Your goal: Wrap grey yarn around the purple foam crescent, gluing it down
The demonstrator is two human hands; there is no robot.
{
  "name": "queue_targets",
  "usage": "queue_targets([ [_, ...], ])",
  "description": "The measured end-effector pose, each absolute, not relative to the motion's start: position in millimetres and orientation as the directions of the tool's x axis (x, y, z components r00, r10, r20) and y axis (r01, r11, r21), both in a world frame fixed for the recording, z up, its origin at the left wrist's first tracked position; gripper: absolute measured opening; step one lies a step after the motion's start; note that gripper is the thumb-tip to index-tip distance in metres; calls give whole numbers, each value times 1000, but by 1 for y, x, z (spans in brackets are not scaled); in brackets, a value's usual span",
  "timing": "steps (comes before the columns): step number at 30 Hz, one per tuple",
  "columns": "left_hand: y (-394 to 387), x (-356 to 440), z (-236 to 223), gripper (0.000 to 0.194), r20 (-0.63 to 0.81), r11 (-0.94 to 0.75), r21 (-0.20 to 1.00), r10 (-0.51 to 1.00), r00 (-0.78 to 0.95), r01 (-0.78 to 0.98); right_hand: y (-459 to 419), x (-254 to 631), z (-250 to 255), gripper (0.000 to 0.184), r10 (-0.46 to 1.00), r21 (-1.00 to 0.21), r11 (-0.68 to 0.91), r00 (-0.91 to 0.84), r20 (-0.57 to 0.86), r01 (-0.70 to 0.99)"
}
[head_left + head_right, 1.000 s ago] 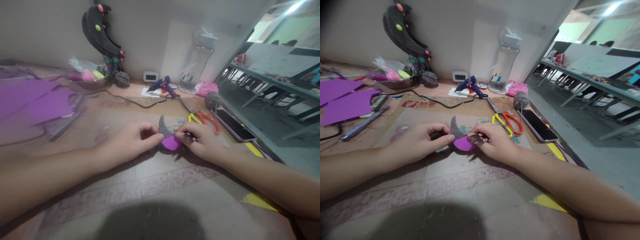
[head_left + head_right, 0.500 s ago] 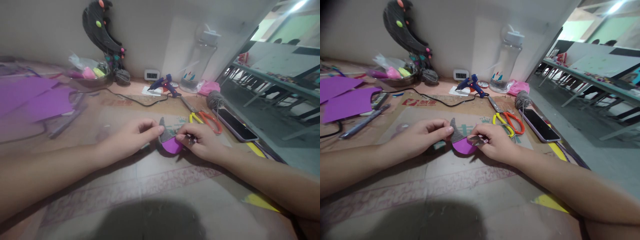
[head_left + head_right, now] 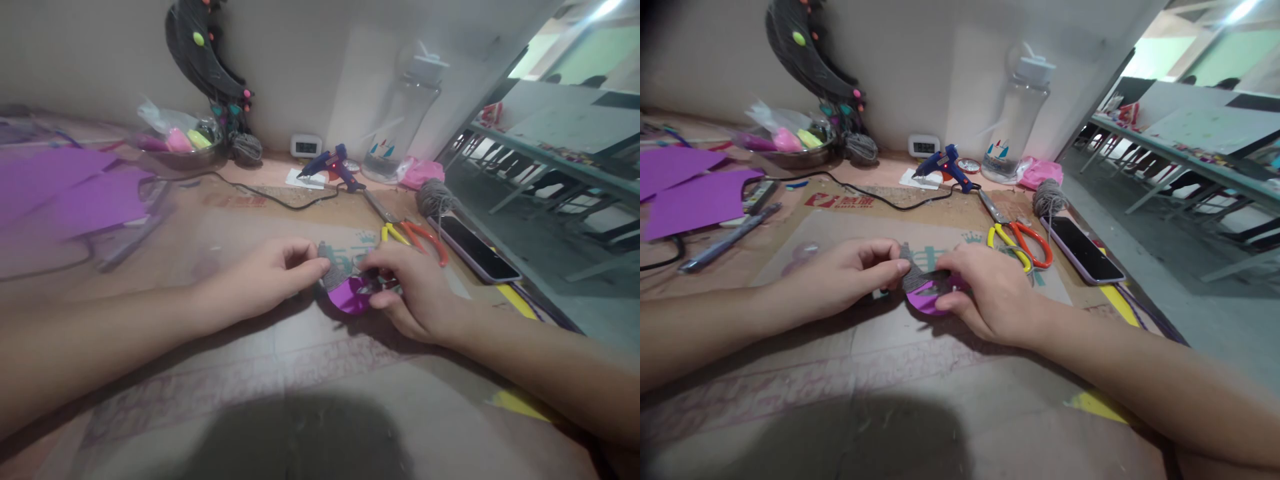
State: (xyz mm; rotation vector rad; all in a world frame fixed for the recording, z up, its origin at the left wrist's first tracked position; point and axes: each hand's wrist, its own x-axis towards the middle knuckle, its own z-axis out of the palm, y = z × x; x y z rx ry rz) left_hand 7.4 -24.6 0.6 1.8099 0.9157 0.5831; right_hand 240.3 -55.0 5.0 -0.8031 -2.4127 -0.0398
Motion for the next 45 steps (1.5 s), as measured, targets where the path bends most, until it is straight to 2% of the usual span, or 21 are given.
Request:
queue_targets([
  [5, -25, 7, 1, 35, -12, -249, 904, 799, 601, 348, -59, 231, 6, 34, 523, 12, 808, -726, 446, 589],
  [11, -24, 7, -2, 35, -110, -137, 926, 793, 599, 352, -55, 231, 5, 31, 514, 82, 790, -729, 452, 608],
  [19, -24, 7, -1, 36, -68, -208, 901, 798, 599, 380, -59, 229, 9, 31, 464, 187, 781, -754, 465, 596],
  [22, -24, 8, 0, 35, -37, -231, 899, 807, 590, 372, -60, 227, 9, 33, 465, 189, 785, -762, 450, 590],
  [31, -27, 8, 0, 35, -12, -270, 892, 787, 617, 362, -60, 230, 6, 31, 524, 90, 782, -729, 441, 617],
  [37, -26, 9, 0, 36, -30, -247, 898, 791, 611, 364, -60, 228, 7, 29, 497, 169, 775, -754, 430, 608],
  [45, -23, 8, -3, 36, -66, -197, 918, 779, 623, 344, -59, 227, 7, 31, 493, 192, 769, -757, 429, 610],
])
